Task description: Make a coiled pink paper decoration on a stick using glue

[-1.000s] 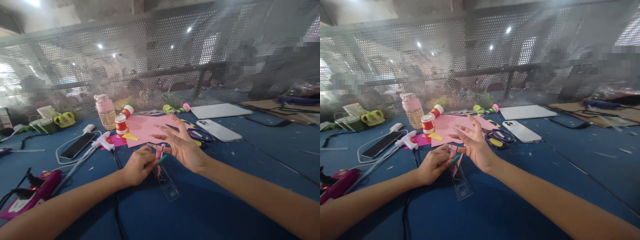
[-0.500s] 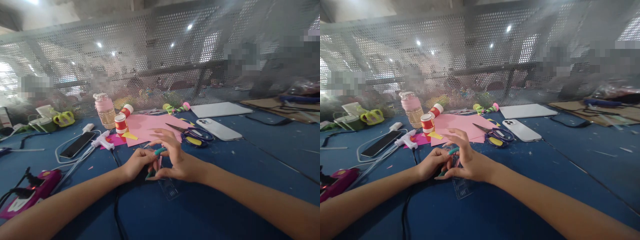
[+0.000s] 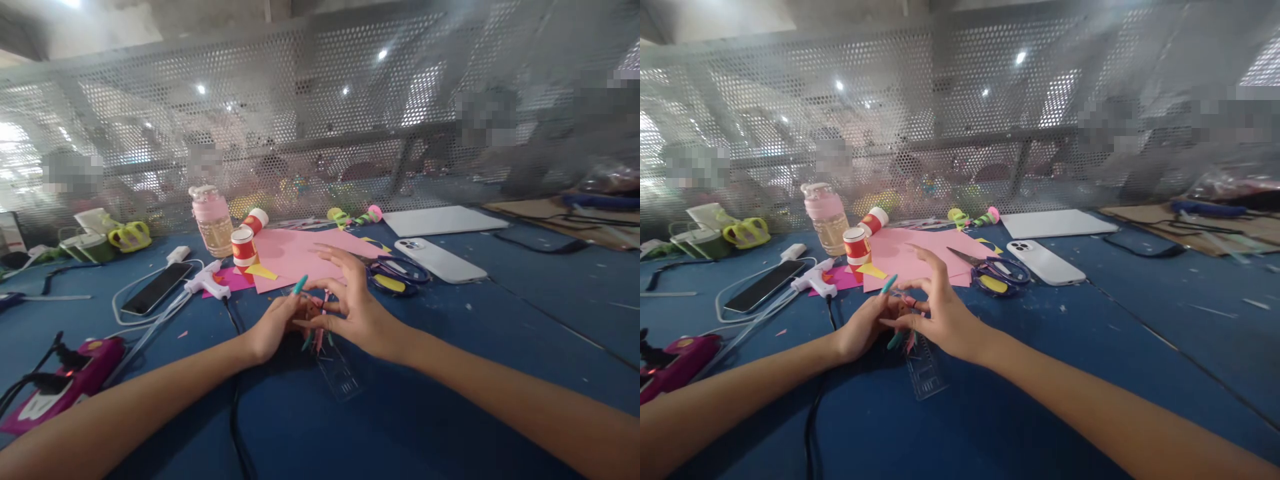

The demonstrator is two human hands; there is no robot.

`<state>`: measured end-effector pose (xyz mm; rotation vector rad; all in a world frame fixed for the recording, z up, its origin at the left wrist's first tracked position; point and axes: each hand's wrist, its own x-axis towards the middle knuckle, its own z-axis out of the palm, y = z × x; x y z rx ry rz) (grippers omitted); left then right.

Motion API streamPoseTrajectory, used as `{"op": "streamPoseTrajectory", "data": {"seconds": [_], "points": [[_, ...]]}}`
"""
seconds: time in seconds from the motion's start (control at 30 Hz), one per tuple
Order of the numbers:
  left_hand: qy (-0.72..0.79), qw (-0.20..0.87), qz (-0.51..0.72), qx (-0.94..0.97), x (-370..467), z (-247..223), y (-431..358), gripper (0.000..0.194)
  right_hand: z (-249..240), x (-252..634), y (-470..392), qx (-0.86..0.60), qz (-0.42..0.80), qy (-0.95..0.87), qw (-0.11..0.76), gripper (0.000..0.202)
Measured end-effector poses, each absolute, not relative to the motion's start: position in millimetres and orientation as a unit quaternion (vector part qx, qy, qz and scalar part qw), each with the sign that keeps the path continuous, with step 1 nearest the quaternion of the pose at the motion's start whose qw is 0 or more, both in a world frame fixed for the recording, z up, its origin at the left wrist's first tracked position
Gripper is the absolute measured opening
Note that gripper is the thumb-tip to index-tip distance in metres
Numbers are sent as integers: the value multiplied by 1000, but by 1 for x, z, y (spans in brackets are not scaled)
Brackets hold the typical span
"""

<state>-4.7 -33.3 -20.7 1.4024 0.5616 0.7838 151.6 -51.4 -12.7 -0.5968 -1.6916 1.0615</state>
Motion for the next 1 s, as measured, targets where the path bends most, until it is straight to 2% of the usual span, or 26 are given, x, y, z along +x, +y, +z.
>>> {"op": "streamPoseTrajectory", "data": {"seconds": [0.23, 0.47, 0.63, 0.73, 0.87, 0.93, 1.0], "points": [[217, 614, 347, 675, -7, -27, -31, 58, -13, 150, -50, -280, 473, -659, 512, 70], [228, 566, 321, 724, -8, -23, -35, 68, -16, 150, -45, -286, 400, -674, 552, 55], [223, 491, 325, 777, -10, -16, -40, 67, -13, 148, -46, -278, 420, -664, 553, 54], [206, 303, 375, 852, -14, -12, -42, 57, -10, 148, -46, -274, 434, -647, 564, 54], [147, -80, 485, 858, -19, -13, -42, 26, -7, 150, -46, -278, 499, -591, 569, 65], [136, -185, 483, 845, -20, -16, -40, 29, -5, 150, -46, -276, 542, -556, 566, 78], [156, -220, 466, 842, -19, -19, -39, 34, -3, 150, -47, -272, 577, -528, 561, 89]]}}
